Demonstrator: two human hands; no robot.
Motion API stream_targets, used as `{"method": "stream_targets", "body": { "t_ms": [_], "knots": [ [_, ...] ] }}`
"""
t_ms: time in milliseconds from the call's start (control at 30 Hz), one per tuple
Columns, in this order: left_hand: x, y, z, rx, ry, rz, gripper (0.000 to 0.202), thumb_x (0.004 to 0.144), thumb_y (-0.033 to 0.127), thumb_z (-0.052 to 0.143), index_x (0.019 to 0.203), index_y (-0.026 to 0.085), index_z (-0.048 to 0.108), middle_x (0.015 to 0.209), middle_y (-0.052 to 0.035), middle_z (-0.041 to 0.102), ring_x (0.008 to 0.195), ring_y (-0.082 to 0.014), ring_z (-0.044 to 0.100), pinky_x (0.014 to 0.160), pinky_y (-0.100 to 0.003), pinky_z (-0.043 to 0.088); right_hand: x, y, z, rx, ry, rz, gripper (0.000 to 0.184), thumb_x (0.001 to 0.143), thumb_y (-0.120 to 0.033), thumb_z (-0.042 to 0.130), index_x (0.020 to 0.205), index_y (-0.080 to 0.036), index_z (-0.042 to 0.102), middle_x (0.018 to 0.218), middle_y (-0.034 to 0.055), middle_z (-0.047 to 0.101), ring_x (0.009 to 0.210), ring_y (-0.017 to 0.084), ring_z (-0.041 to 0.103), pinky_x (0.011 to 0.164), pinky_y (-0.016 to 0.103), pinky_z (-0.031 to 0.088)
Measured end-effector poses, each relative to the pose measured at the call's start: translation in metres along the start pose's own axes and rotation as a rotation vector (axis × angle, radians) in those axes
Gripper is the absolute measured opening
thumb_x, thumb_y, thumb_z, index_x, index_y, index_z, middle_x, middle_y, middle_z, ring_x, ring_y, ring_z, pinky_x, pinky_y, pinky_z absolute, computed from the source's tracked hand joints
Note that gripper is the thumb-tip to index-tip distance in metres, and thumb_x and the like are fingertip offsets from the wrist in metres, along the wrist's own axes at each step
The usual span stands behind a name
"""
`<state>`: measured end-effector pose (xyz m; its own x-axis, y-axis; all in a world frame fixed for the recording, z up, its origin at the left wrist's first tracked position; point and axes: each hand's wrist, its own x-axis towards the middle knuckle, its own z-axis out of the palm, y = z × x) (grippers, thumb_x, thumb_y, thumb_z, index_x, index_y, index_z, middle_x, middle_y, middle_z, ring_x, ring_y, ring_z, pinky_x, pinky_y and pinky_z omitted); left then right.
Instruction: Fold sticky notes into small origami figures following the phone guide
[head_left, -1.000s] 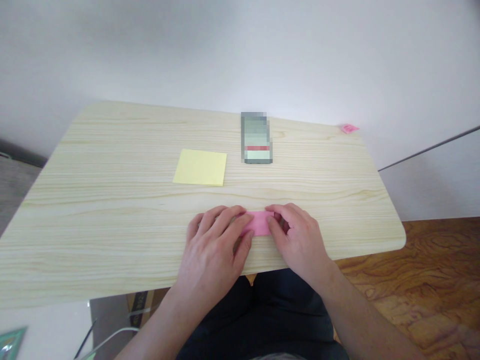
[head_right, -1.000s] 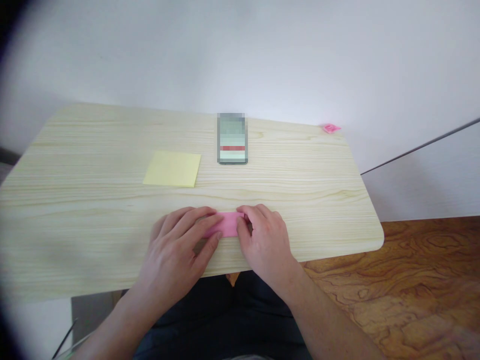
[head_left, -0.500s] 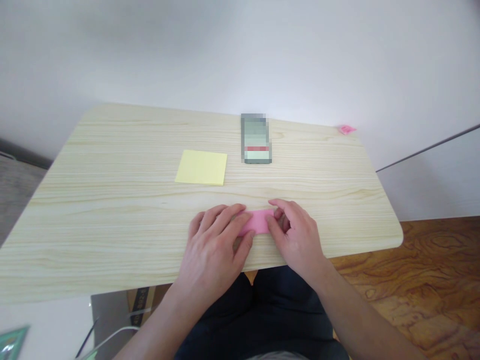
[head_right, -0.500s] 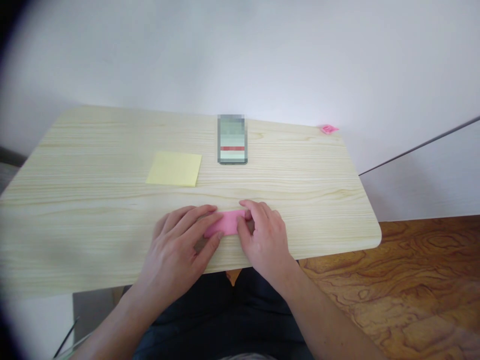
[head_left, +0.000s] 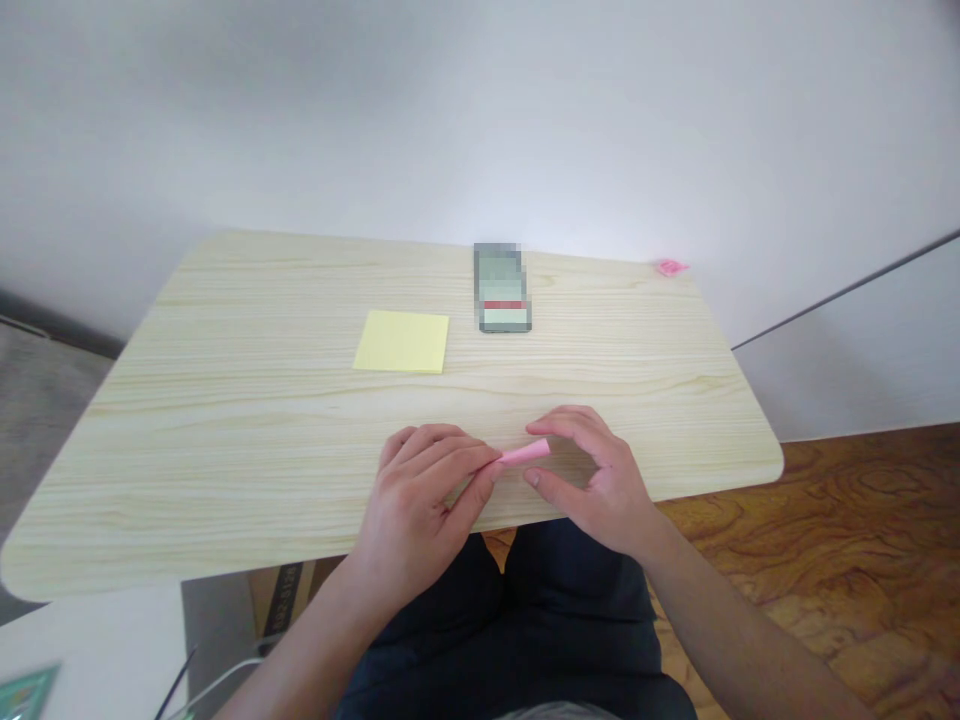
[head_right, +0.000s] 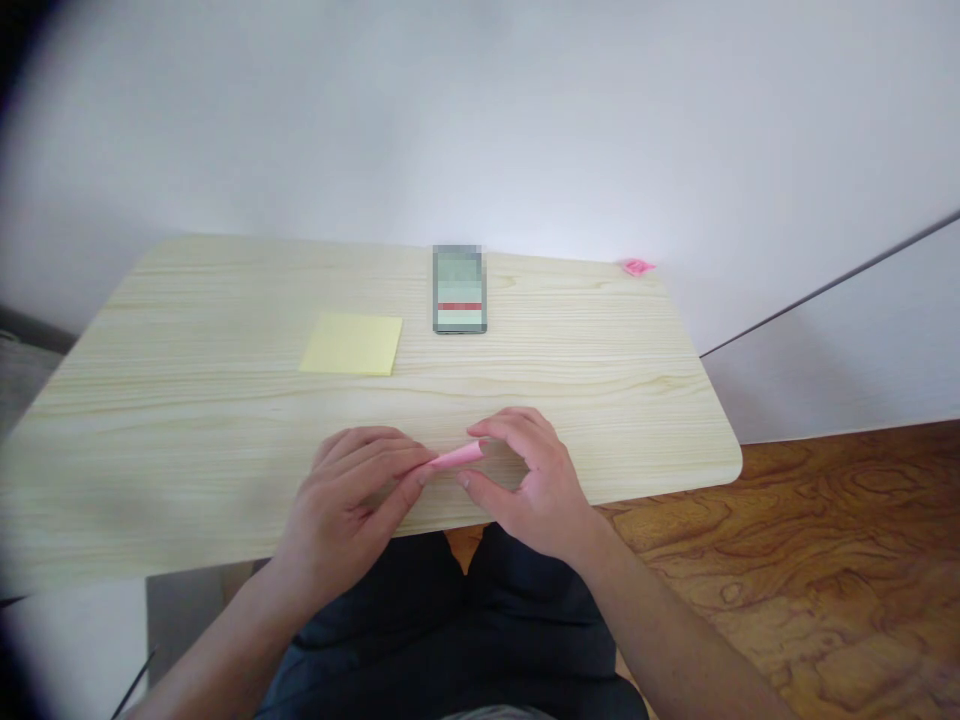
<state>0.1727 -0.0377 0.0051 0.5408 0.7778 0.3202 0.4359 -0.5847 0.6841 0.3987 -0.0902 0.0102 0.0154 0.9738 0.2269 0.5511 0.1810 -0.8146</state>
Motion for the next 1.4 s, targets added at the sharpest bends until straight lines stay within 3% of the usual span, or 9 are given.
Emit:
{"method": "stream_targets", "body": {
  "t_ms": [133, 267, 400, 500, 633, 800, 1000, 1400],
  "knots": [
    [0.007, 0.003, -0.004, -0.32, 0.057, -0.239, 0.016, 0.099, 0.031, 0.061, 0.102, 0.022, 0.074, 0.1, -0.0046, 0.075, 0.095, -0.0199, 0.066, 0.085, -0.032, 0.051, 0.015, -0.002, 0.001, 0.317, 0.006, 0.185, 0.028, 0.085, -0.035, 0.079, 0.11, -0.023, 0.072, 0.106, 0.0052, 0.076, 0.101, 0.022, 0.07, 0.095, 0.04, 0.054],
    [0.017, -0.001, -0.005, -0.462, 0.145, -0.37, 0.023, 0.097, 0.038, 0.064, 0.108, 0.021, 0.076, 0.109, -0.0051, 0.077, 0.097, -0.0202, 0.069, 0.088, -0.031, 0.052, 0.035, -0.006, 0.004, 0.575, 0.01, 0.197, 0.02, 0.087, -0.038, 0.078, 0.097, -0.022, 0.073, 0.093, 0.004, 0.078, 0.088, 0.019, 0.072, 0.085, 0.035, 0.057],
    [0.033, -0.009, -0.011, -0.483, 0.095, -0.379, 0.028, 0.094, 0.042, 0.068, 0.111, 0.022, 0.077, 0.112, -0.0061, 0.077, 0.102, -0.0233, 0.069, 0.094, -0.035, 0.052, 0.054, -0.012, 0.0, 0.552, 0.057, 0.154, 0.018, 0.087, -0.038, 0.078, 0.094, -0.022, 0.073, 0.09, 0.0028, 0.076, 0.084, 0.017, 0.07, 0.08, 0.032, 0.055],
    [0.051, -0.012, -0.021, -0.467, 0.075, -0.319, 0.031, 0.09, 0.042, 0.073, 0.114, 0.023, 0.076, 0.116, -0.0068, 0.077, 0.106, -0.0244, 0.068, 0.097, -0.037, 0.051, 0.068, -0.015, -0.005, 0.518, -0.006, 0.142, 0.015, 0.089, -0.037, 0.075, 0.092, -0.022, 0.073, 0.088, 0.0018, 0.075, 0.082, 0.016, 0.068, 0.077, 0.03, 0.054],
    [0.078, -0.009, -0.037, -0.452, 0.078, -0.258, 0.026, 0.088, 0.043, 0.075, 0.103, 0.022, 0.078, 0.098, -0.0057, 0.078, 0.09, -0.0208, 0.069, 0.084, -0.033, 0.053, 0.088, -0.017, -0.011, 0.477, -0.13, 0.15, 0.015, 0.089, -0.036, 0.073, 0.093, -0.022, 0.074, 0.092, 0.0021, 0.076, 0.086, 0.018, 0.07, 0.078, 0.032, 0.056],
    [0.1, -0.008, -0.045, -0.445, 0.079, -0.224, 0.02, 0.089, 0.04, 0.074, 0.09, 0.02, 0.078, 0.081, -0.0023, 0.075, 0.076, -0.0158, 0.065, 0.072, -0.027, 0.051, 0.11, -0.018, -0.01, 0.466, -0.144, 0.101, 0.017, 0.089, -0.039, 0.073, 0.093, -0.023, 0.074, 0.09, 0.0021, 0.076, 0.085, 0.019, 0.071, 0.08, 0.033, 0.057],
    [0.101, -0.022, -0.034, -0.504, 0.182, -0.295, 0.018, 0.086, 0.039, 0.077, 0.086, 0.021, 0.077, 0.079, -0.0008, 0.074, 0.074, -0.015, 0.065, 0.068, -0.026, 0.051, 0.12, -0.008, 0.0, 0.48, -0.136, 0.118, 0.019, 0.09, -0.041, 0.073, 0.095, -0.022, 0.075, 0.089, 0.0023, 0.076, 0.083, 0.018, 0.069, 0.076, 0.032, 0.056],
    [0.1, -0.028, -0.024, -0.584, 0.143, -0.402, 0.024, 0.084, 0.041, 0.078, 0.078, 0.018, 0.076, 0.071, -0.001, 0.069, 0.065, -0.0136, 0.059, 0.06, -0.024, 0.049, 0.11, 0.007, 0.011, 0.505, -0.11, 0.154, 0.018, 0.091, -0.041, 0.072, 0.092, -0.024, 0.075, 0.088, 0.0022, 0.075, 0.082, 0.018, 0.069, 0.078, 0.033, 0.058]
  ]
}}
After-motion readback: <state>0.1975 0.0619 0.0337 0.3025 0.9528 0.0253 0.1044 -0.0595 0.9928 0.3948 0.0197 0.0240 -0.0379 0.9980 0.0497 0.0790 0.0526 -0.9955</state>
